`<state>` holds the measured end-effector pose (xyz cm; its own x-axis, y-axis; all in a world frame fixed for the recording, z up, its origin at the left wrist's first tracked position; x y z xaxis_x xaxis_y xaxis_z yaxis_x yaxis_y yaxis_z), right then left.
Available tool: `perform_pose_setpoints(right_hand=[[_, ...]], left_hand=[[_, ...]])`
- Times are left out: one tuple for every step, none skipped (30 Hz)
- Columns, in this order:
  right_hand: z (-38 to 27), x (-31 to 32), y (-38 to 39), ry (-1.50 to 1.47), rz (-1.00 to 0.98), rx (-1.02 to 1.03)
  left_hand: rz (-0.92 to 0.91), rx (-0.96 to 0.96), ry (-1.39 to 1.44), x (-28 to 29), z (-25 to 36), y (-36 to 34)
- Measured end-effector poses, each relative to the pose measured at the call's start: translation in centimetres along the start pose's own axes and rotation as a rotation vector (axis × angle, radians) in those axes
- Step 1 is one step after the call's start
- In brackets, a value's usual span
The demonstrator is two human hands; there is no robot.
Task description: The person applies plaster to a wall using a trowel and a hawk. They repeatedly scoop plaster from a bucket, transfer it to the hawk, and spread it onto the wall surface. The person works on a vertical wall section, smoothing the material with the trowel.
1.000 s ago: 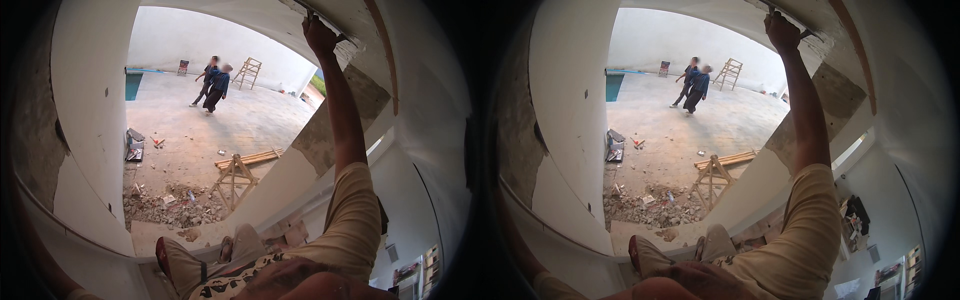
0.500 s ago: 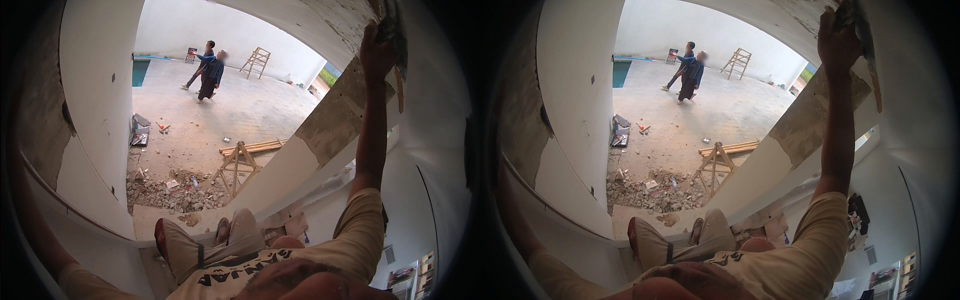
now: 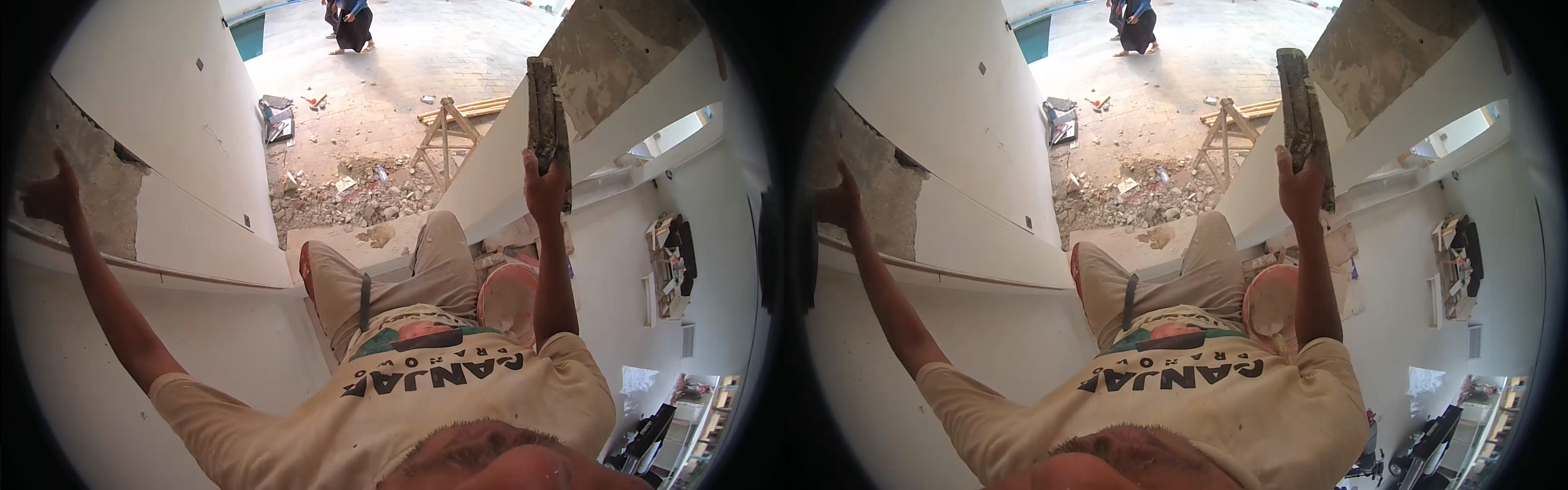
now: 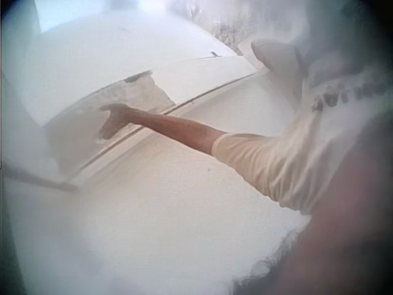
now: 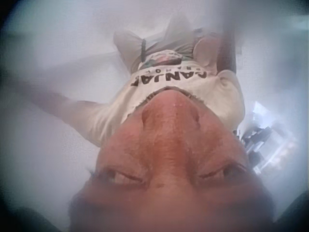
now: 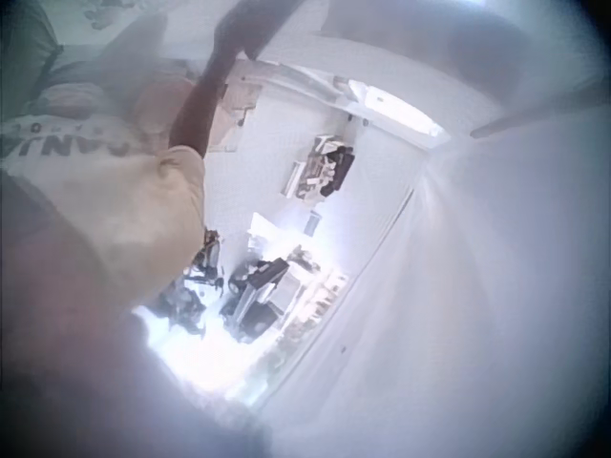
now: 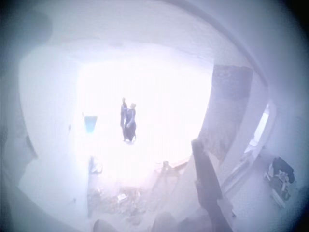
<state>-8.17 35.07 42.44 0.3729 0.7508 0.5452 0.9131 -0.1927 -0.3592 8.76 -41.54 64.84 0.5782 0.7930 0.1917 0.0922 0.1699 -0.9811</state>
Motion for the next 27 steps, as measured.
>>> perform_pose_setpoints(right_hand=[[1.0,-1.5,1.4,-0.024,-0.08,-0.065],[1.8,-2.7,3.0,-0.038,-0.154,-0.13],[2.5,-3.5,4.3,-0.019,-0.209,-0.189],[3.3,-4.5,5.5,-0.018,-0.283,-0.24],[4.7,-5.7,6.4,-0.008,-0.328,-0.216],[6.6,-7.1,7.3,0.01,-0.361,-0.196],[7.7,-8.0,8.0,0.031,-0.39,-0.174],[4.3,-6.7,8.8,0.086,-0.413,-0.202],[4.7,-6.6,9.0,0.003,-0.404,-0.213],[5.2,-6.4,9.3,-0.079,-0.394,-0.227],[5.7,-6.0,9.7,-0.089,-0.369,-0.217],[6.0,-5.6,10.1,-0.101,-0.351,-0.204],[5.8,-5.1,10.6,-0.113,-0.336,-0.19],[5.3,-4.2,10.9,-0.081,-0.299,-0.134],[4.7,-3.4,11.3,-0.051,-0.258,-0.076],[5.2,-3.0,11.8,0.004,-0.182,-0.058],[7.6,-3.4,12.2,-0.017,-0.162,-0.112],[10.9,-4.1,12.6,-0.041,-0.142,-0.166],[11.6,-4.2,12.7,-0.093,-0.169,-0.236],[12.3,-4.3,12.9,-0.145,-0.19,-0.308],[10.4,-3.3,12.7,-0.228,-0.253,-0.403],[10.1,-3.0,13.0,-0.271,-0.268,-0.408],[9.7,-2.9,13.3,-0.316,-0.289,-0.411],[10.2,-3.1,13.4,-0.321,-0.259,-0.321],[10.7,-3.0,13.5,-0.276,-0.25,-0.245],[11.3,-2.9,13.6,-0.229,-0.235,-0.169],[10.5,-2.7,13.5,-0.184,-0.219,-0.093]], left_hand=[[0.072,-0.057,0.244,1.9,2.2,3.3],[0.04,-0.072,0.467,2.0,5.1,8.2],[-0.187,0.1,0.812,4.5,11.2,13.9],[-0.395,0.164,1.101,8.3,15.7,18.6],[-0.628,0.249,1.307,10.8,19.4,23.9],[-0.855,0.294,1.433,13.2,23.4,28.9],[-1.068,0.295,1.487,16.3,27.2,32.8],[-1.248,0.238,1.48,19.5,29.8,35.1],[-1.32,0.202,1.563,21.1,32.3,38.0],[-1.354,0.201,1.616,23.0,34.3,38.7],[-1.394,0.201,1.665,24.4,35.6,39.3],[-1.425,0.215,1.724,25.2,36.5,39.4],[-1.463,0.234,1.777,25.9,37.1,39.2],[-1.501,0.253,1.831,26.7,37.4,39.1],[-1.514,0.171,1.857,28.0,37.5,38.2],[-1.514,0.081,1.89,29.1,37.7,36.8],[-1.513,-0.01,1.921,30.1,38.0,35.6],[-1.525,-0.068,1.982,30.9,38.2,34.9],[-1.613,-0.075,2.047,31.3,38.6,34.9],[-1.702,-0.081,2.11,31.5,39.1,34.9],[-1.797,-0.087,2.17,31.7,39.5,34.9],[-1.866,-0.074,2.268,32.0,39.9,34.9],[-1.929,-0.017,2.299,31.9,40.2,35.1],[-1.991,0.037,2.335,31.7,40.6,35.2],[-2.054,0.092,2.369,31.6,40.8,35.2],[-2.055,0.2,2.471,31.6,41.0,34.9],[-2.085,0.274,2.542,31.2,41.1,34.8]])
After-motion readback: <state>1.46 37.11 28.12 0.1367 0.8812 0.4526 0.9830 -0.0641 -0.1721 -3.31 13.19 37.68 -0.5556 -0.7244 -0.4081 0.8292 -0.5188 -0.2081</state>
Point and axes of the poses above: each hand's wrist, its own y-axis away from the middle knuckle, its own x-axis out of the back of the hand, z = x × y, the point moved 4 cm from there along -y, towards the middle knuckle
